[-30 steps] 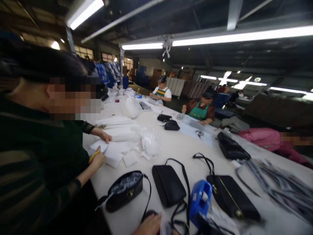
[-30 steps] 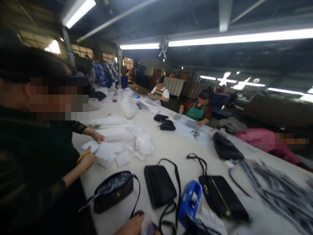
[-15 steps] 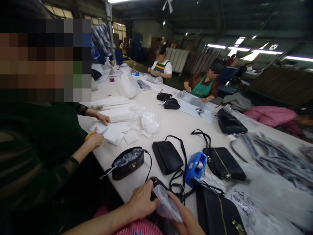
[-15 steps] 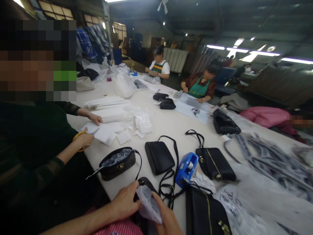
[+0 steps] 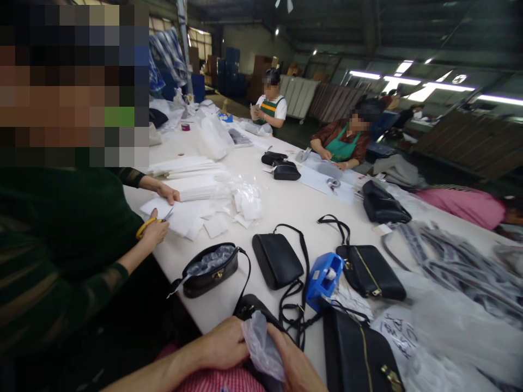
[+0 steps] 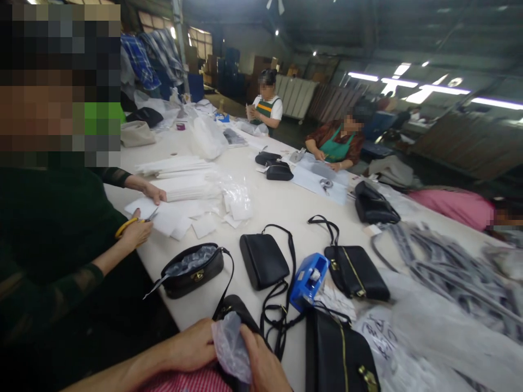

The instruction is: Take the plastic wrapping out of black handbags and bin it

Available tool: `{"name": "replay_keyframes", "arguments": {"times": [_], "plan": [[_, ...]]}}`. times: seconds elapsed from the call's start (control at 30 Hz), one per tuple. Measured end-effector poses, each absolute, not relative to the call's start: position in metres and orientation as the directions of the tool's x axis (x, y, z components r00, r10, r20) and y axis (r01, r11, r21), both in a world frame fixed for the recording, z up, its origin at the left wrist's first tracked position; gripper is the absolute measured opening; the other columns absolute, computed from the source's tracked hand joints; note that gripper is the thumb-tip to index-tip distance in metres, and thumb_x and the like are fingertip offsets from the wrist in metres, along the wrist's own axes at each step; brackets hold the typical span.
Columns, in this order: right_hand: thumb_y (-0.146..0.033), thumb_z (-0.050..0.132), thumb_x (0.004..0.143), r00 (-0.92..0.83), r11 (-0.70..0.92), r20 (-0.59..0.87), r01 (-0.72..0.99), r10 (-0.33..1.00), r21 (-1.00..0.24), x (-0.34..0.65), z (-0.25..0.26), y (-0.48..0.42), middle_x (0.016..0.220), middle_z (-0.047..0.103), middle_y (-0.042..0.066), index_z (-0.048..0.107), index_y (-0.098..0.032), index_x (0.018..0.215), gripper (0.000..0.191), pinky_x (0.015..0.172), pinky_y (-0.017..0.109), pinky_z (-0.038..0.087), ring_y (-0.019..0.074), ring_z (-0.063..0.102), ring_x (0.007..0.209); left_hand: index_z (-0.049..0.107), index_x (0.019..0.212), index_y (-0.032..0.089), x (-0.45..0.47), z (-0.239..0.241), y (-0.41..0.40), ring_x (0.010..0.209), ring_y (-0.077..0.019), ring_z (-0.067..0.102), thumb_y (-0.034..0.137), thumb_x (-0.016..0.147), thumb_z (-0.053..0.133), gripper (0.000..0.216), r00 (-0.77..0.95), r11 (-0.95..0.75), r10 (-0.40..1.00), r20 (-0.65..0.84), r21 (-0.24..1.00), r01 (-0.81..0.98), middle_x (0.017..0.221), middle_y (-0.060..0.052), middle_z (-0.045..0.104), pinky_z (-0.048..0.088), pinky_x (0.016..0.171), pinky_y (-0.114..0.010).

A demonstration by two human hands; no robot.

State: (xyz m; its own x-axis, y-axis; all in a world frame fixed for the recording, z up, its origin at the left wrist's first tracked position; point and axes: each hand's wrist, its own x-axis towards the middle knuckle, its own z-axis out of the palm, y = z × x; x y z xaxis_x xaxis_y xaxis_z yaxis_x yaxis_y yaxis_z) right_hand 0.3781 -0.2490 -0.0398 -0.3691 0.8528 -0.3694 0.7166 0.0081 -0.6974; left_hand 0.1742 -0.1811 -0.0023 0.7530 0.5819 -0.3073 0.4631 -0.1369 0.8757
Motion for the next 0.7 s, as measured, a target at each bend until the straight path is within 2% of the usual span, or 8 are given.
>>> {"name": "replay_keyframes", "arguments": {"times": [0.17, 0.3, 0.37, 0.43, 0.5, 0.57, 0.63, 0.7], "plan": [[0.002, 0.035, 0.073, -0.156, -0.145, -0.506, 0.85, 0.848, -0.506, 0.362, -0.028, -0.233, 0.11, 0.068, 0.019, 0.043, -0.008, 0.135, 0.064, 0.092, 0.036, 0.048, 0.0257, 0.065, 0.104, 0.049, 0.057, 0.017, 0.171, -0.012, -0.182, 0.051, -0.0113, 0.051, 0.028, 0.079, 0.043, 0.025, 0.65, 0.175, 0.611, -0.452, 0.878, 0.446, 0.053, 0.001, 0.052, 0.038, 0.051, -0.021], [-0.017, 0.035, 0.087, -0.094, -0.301, -0.436, 0.594, 0.895, -0.746, 0.367, -0.032, -0.24, 0.094, 0.071, 0.007, 0.052, -0.019, 0.111, 0.03, 0.077, 0.027, 0.051, 0.0201, 0.068, 0.086, 0.046, 0.061, 0.019, 0.173, -0.027, -0.179, 0.043, -0.0098, 0.045, 0.034, 0.078, 0.042, 0.023, 0.624, 0.414, 0.536, -0.569, 0.821, 0.394, 0.052, 0.002, 0.052, 0.033, 0.043, -0.021], [-0.029, 0.033, 0.092, -0.053, -0.346, -0.431, 0.511, 0.901, -0.787, 0.371, -0.038, -0.247, 0.092, 0.071, 0.005, 0.051, -0.021, 0.108, 0.026, 0.074, 0.026, 0.051, 0.02, 0.068, 0.084, 0.047, 0.062, 0.018, 0.173, -0.03, -0.179, 0.042, -0.0093, 0.044, 0.033, 0.077, 0.042, 0.022, 0.645, 0.44, 0.509, -0.57, 0.816, 0.374, 0.053, 0.002, 0.053, 0.032, 0.042, -0.02], [-0.027, 0.035, 0.091, -0.078, -0.306, -0.416, 0.558, 0.906, -0.771, 0.371, -0.046, -0.251, 0.095, 0.071, 0.006, 0.048, -0.02, 0.116, 0.029, 0.075, 0.027, 0.051, 0.021, 0.069, 0.088, 0.05, 0.062, 0.017, 0.173, -0.029, -0.181, 0.043, -0.0091, 0.046, 0.032, 0.077, 0.042, 0.023, 0.665, 0.394, 0.52, -0.536, 0.841, 0.37, 0.053, 0.002, 0.054, 0.034, 0.043, -0.02], [-0.015, 0.039, 0.085, -0.153, -0.199, -0.416, 0.699, 0.896, -0.687, 0.366, -0.052, -0.246, 0.096, 0.072, 0.008, 0.044, -0.019, 0.125, 0.041, 0.076, 0.027, 0.051, 0.022, 0.07, 0.09, 0.051, 0.06, 0.017, 0.173, -0.025, -0.185, 0.044, -0.009, 0.046, 0.033, 0.079, 0.042, 0.027, 0.665, 0.352, 0.544, -0.511, 0.859, 0.372, 0.053, 0.001, 0.053, 0.035, 0.044, -0.02], [-0.007, 0.041, 0.082, -0.198, -0.073, -0.454, 0.855, 0.868, -0.513, 0.355, -0.054, -0.234, 0.094, 0.073, 0.011, 0.045, -0.016, 0.128, 0.048, 0.075, 0.028, 0.052, 0.0237, 0.07, 0.089, 0.051, 0.06, 0.017, 0.17, -0.024, -0.188, 0.044, -0.009, 0.046, 0.037, 0.081, 0.041, 0.03, 0.644, 0.352, 0.572, -0.508, 0.861, 0.366, 0.053, 0.001, 0.053, 0.034, 0.045, -0.02], [-0.006, 0.04, 0.084, -0.225, 0.049, -0.488, 0.936, 0.843, -0.349, 0.34, -0.051, -0.219, 0.092, 0.073, 0.013, 0.051, -0.013, 0.124, 0.042, 0.073, 0.029, 0.053, 0.0253, 0.071, 0.086, 0.049, 0.062, 0.017, 0.165, -0.025, -0.189, 0.045, -0.0092, 0.045, 0.043, 0.082, 0.041, 0.033, 0.61, 0.386, 0.589, -0.53, 0.848, 0.363, 0.054, 0.001, 0.053, 0.033, 0.045, -0.021], [-0.007, 0.04, 0.087, -0.249, 0.131, -0.499, 0.957, 0.83, -0.26, 0.324, -0.045, -0.205, 0.09, 0.074, 0.014, 0.056, -0.014, 0.117, 0.035, 0.07, 0.03, 0.053, 0.0257, 0.072, 0.083, 0.047, 0.063, 0.018, 0.157, -0.024, -0.187, 0.046, -0.0096, 0.044, 0.047, 0.083, 0.039, 0.037, 0.577, 0.417, 0.584, -0.57, 0.821, 0.389, 0.055, 0.001, 0.053, 0.033, 0.046, -0.021]]}}
